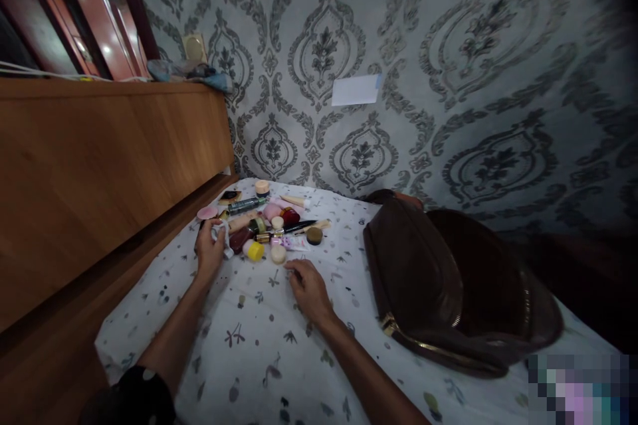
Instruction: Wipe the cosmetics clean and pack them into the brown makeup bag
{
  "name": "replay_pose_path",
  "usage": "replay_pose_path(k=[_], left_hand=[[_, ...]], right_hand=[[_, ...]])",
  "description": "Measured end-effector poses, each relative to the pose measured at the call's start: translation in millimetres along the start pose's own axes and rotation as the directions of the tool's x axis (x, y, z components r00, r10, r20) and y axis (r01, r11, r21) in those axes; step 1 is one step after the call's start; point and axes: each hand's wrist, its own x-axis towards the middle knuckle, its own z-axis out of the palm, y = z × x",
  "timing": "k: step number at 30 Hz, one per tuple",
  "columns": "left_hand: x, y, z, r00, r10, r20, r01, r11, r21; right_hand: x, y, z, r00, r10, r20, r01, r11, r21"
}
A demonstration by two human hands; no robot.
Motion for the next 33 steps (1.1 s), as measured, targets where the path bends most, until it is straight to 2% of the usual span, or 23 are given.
replay_pose_path(k=[4, 9, 11, 13, 17, 23, 28, 33], left_hand=[[-9, 9, 8.9, 0.978, 0.192, 0.080, -0.191, 0.981, -0.028], [-17, 22, 23.2, 0.906, 0.369, 0.207, -0.366, 0.929, -0.055], [-15, 26, 27.6, 0.871, 0.418, 0.259, -0.431, 0.903, -0.010], [-10, 28, 31.7, 0.848, 0.417, 0.327, -0.468, 0.879, 0.094], [7, 30, 40.5, 0.852, 0.328, 0.409, -0.446, 0.863, 0.236], [26, 27, 54.5, 0.832, 0.305, 0.463, -0.440, 0.871, 0.217], [42, 26, 55.2, 0.857, 0.317, 0.407, -0.406, 0.901, 0.152], [62, 25, 39.6, 0.887, 0.326, 0.328, -0.368, 0.927, 0.074]], right_hand=[[0, 2, 1, 1.000, -0.012, -0.014, 0.012, 1.000, 0.014], [0, 4, 3, 1.000, -0.009, -0.026, 0.010, 0.999, 0.035], [0, 4, 3, 1.000, -0.011, -0.028, 0.012, 0.999, 0.048], [1, 4, 3, 1.000, -0.013, -0.023, 0.014, 0.998, 0.054], [1, 1, 2, 0.999, -0.018, -0.027, 0.019, 0.999, 0.044], [1, 1, 2, 1.000, -0.023, -0.017, 0.023, 0.999, 0.024], [0, 3, 3, 0.999, -0.045, -0.030, 0.046, 0.999, 0.015], [0, 3, 3, 1.000, -0.028, -0.013, 0.028, 1.000, 0.010]])
